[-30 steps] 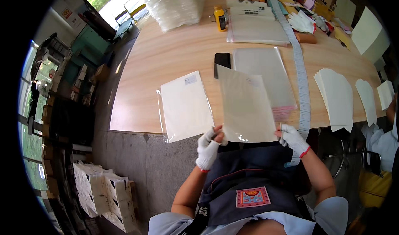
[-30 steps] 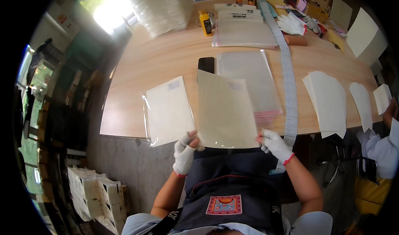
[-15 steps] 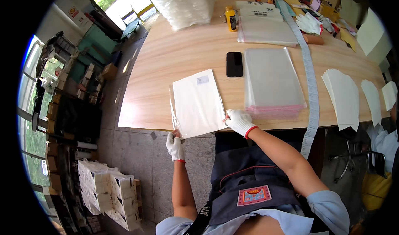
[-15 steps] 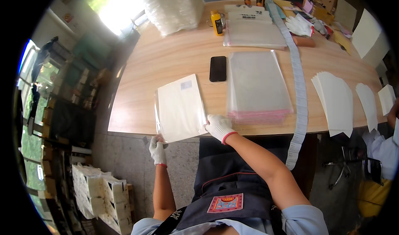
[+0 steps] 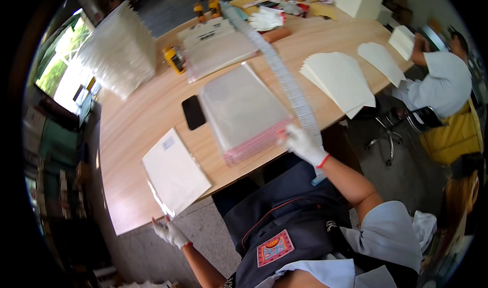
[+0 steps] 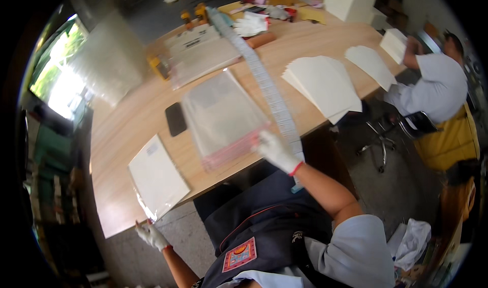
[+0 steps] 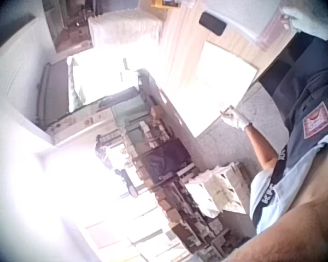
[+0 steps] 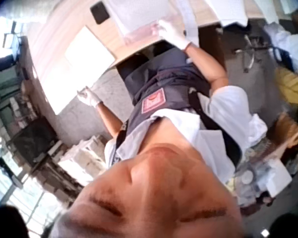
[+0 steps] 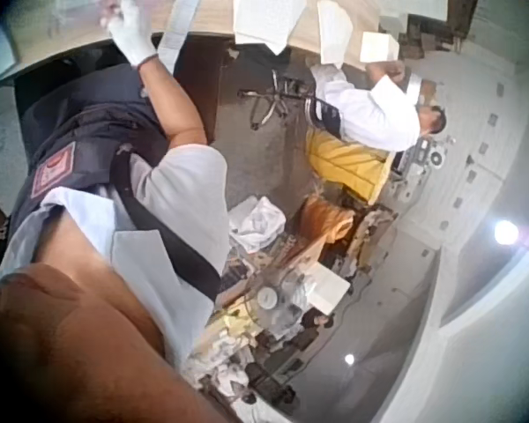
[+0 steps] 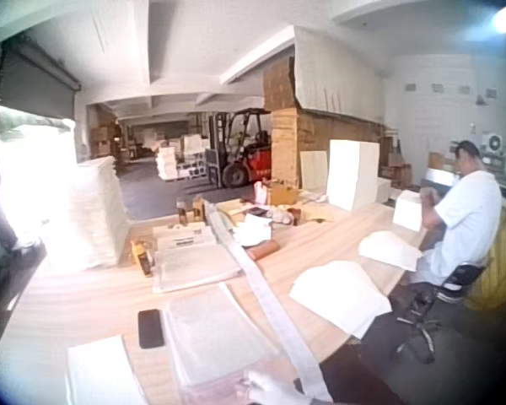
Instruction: The person repeatedly picks up white rectangular sheets and inserts them into clear plastic sleeves. They smooth the sleeves to remove air bubbles and stack the packaged items on the table.
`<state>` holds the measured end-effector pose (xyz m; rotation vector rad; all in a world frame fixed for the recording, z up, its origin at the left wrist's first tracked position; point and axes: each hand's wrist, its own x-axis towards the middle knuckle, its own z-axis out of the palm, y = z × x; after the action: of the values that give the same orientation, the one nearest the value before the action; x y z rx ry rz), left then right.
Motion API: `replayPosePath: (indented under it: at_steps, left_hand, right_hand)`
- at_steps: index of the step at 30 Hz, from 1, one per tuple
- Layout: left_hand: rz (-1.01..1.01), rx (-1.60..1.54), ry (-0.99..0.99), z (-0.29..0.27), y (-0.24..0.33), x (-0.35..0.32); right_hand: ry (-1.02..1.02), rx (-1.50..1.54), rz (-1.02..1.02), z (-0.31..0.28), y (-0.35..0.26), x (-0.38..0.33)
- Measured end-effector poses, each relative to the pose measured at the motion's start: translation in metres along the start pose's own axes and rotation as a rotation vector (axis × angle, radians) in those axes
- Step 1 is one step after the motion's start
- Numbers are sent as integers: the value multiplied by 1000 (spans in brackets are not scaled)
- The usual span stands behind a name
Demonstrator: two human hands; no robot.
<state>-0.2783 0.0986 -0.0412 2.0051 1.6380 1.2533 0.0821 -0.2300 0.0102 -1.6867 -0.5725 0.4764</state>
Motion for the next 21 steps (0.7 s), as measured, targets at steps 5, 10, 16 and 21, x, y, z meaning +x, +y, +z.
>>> replayPosePath:
  at_steps: [5,10,16,21]
  left_hand:
    - [103,-155,-58,3,54,-30]
    - [249,-454,-268,31,107,-44]
    - [533,-355,-357,55,159,-77]
    - [708,-306,-524,70,191,-89]
  right_hand:
    - [711,195,323,-151,38,-36]
    - [564,506,597,-212,59,-31]
    - [493,602,644,-227,76,-18]
    - [787,727,318,-240,78,-9]
